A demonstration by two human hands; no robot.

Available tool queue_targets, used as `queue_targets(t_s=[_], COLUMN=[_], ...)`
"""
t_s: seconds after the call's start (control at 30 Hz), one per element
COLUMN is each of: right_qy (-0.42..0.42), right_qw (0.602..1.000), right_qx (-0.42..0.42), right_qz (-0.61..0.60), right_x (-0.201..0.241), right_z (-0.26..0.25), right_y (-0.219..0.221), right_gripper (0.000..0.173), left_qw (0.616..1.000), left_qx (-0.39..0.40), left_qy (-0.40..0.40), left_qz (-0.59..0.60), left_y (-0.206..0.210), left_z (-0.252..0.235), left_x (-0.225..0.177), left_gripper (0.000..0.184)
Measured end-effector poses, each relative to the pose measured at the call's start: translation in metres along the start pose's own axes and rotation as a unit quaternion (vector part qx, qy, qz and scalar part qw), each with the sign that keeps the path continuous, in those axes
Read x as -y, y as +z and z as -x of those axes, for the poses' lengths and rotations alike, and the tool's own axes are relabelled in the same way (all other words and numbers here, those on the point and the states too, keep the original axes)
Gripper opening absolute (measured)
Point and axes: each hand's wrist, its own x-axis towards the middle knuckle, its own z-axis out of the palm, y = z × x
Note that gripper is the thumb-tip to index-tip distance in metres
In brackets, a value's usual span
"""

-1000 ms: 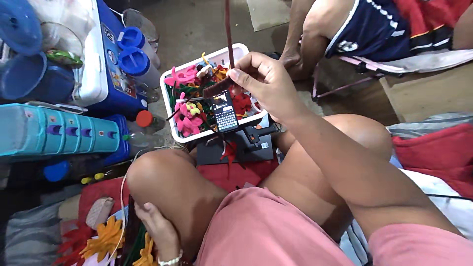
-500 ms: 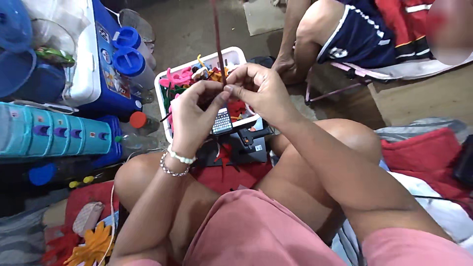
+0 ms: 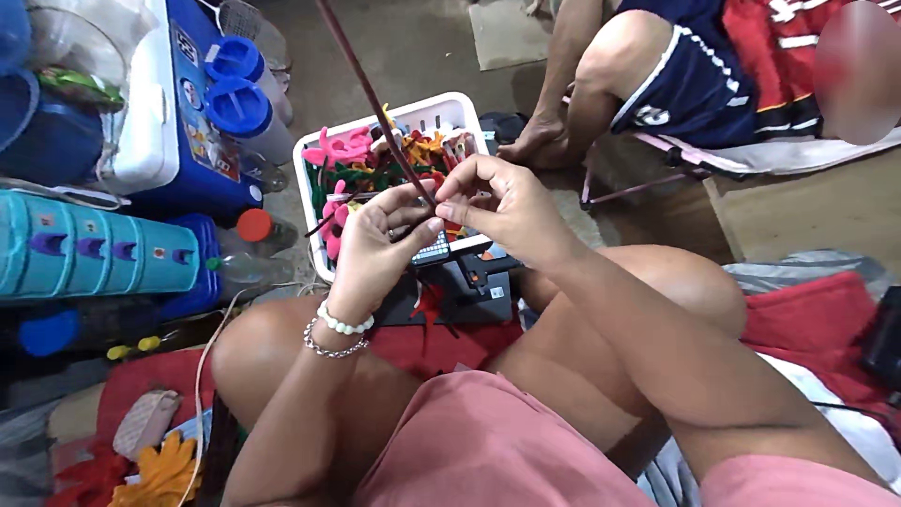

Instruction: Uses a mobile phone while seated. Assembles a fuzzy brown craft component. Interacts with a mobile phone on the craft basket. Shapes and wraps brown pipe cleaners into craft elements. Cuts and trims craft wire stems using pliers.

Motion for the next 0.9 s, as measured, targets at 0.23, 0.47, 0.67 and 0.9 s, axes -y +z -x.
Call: queue_targets(t_s=[0.23,0.47,0.67,0.9], right_qy=[-0.135,-0.314,-0.34,-0.337], right_qw=[0.98,0.858,0.845,0.851], right_qx=[0.041,0.068,0.076,0.078], right_qz=[0.141,0.4,0.407,0.395], right_x=[0.001,0.003,0.001,0.003], right_z=[0.001,0.01,0.015,0.02], right_y=[-0.001,-0.009,-0.009,-0.007], right_gripper=[0.023,0.016,0.013,0.015], left_qw=[0.999,0.989,0.991,0.993], left_qx=[0.046,0.068,0.084,0.097], left_qy=[-0.014,0.078,0.057,0.042], left_qz=[0.02,-0.107,-0.092,-0.045], left_y=[-0.014,-0.013,-0.015,-0.017], left_z=[0.01,0.018,0.019,0.021], left_x=[0.002,-0.001,-0.004,-0.005], left_gripper=[0.052,0.061,0.054,0.055])
